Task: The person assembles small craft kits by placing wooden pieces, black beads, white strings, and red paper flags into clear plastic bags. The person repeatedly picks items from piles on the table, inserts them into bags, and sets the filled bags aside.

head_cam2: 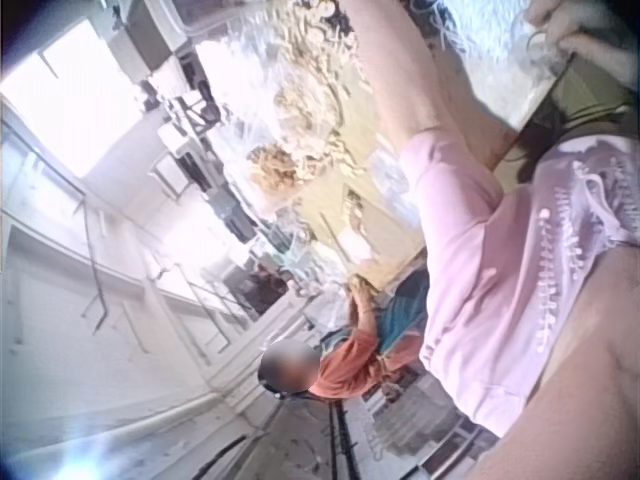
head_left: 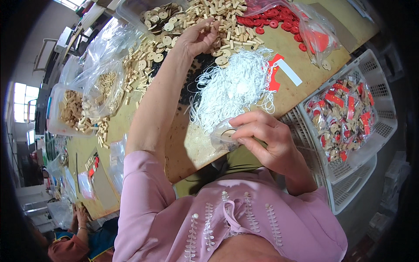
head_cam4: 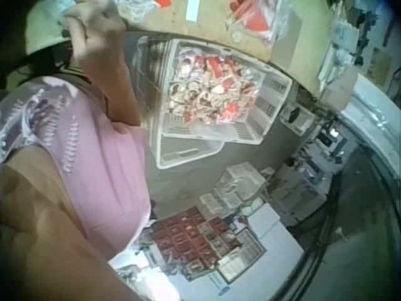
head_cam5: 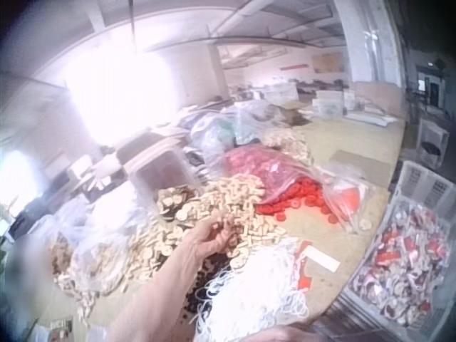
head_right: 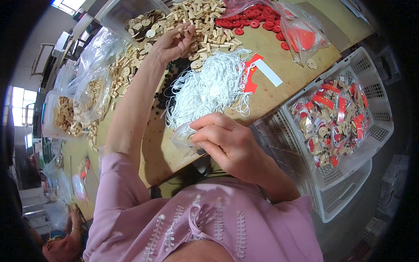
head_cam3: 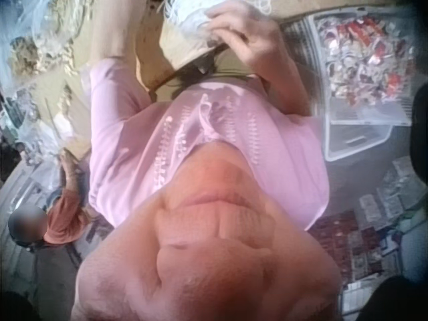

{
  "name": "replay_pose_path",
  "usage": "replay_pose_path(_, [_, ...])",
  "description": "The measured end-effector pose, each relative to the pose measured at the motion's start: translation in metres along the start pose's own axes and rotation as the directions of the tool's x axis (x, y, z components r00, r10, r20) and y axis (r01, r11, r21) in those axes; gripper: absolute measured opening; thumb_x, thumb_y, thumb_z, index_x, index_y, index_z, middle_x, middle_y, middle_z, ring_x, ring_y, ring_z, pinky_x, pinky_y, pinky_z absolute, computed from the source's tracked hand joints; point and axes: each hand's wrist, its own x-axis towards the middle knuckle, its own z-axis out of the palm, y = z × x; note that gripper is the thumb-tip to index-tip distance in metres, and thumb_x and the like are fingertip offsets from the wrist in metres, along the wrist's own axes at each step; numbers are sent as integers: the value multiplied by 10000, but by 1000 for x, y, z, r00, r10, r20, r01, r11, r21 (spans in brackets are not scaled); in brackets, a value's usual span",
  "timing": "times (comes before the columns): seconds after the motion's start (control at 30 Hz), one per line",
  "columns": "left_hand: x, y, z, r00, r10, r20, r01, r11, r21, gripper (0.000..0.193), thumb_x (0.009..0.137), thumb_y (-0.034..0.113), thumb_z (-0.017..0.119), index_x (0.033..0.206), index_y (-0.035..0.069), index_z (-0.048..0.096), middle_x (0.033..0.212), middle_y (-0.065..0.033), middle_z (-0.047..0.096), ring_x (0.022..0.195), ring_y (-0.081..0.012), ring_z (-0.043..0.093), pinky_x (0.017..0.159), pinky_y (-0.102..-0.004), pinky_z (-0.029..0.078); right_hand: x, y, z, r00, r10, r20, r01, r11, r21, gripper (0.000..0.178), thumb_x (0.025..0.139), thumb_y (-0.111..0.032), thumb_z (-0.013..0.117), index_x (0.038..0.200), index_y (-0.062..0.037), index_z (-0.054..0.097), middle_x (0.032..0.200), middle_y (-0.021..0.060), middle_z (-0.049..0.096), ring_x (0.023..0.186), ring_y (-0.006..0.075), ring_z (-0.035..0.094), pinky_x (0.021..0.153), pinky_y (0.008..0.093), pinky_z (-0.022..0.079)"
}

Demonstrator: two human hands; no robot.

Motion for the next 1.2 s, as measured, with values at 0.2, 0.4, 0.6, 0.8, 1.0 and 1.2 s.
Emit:
replay_pose_path(0.2, [-37,-12,-13,978,-38,207,127,889,-440,488,1083,215,390,1394,-158,433,1385,-326,498,1281,-399,552,1052,-510,507,-1,0,3,999,27,41,-27,999,-21,243,783,144,690,955,-29,690,1089,130,698,937,239,697,776,318,562])
replay_pose_path(0.4, [-90,-23,-16,927,13,376,177,867,-466,642,1104,405,279,1490,-101,358,1536,-284,397,1433,-414,394,1199,-537,328,2,-4,10,997,13,80,-10,999,-37,224,799,129,668,954,-31,690,1078,124,701,836,204,672,701,286,522])
replay_pose_path(0.6, [-137,-22,-27,962,-57,267,191,841,-507,565,1105,338,336,1375,-141,465,1368,-297,542,1254,-382,561,1062,-475,497,5,-12,20,996,19,87,-15,999,-49,201,827,109,646,962,-34,685,1079,130,701,855,228,670,707,298,510])
replay_pose_path(0.8, [-213,-3,-21,971,102,219,-19,937,-349,298,1074,193,493,1205,-70,543,1018,-115,549,834,-161,543,700,-274,511,24,-16,44,993,-42,111,65,973,-220,147,872,77,641,991,-9,648,1069,180,658,950,365,673,796,395,549])
replay_pose_path(1.0, [-283,-15,11,911,410,30,-404,906,-129,319,1085,252,461,1193,-22,582,1018,-100,594,857,-176,581,799,-305,516,40,-26,93,990,-114,87,139,912,-385,166,833,56,642,997,35,639,1141,226,622,1009,394,654,843,415,547])
replay_pose_path(1.2, [-296,-37,9,737,668,-102,-657,744,122,435,1099,347,371,1114,-14,613,1004,-122,651,902,-199,629,849,-344,525,41,-31,121,979,-121,163,171,923,-345,157,849,21,556,991,67,602,1192,304,581,1070,447,618,892,444,546])
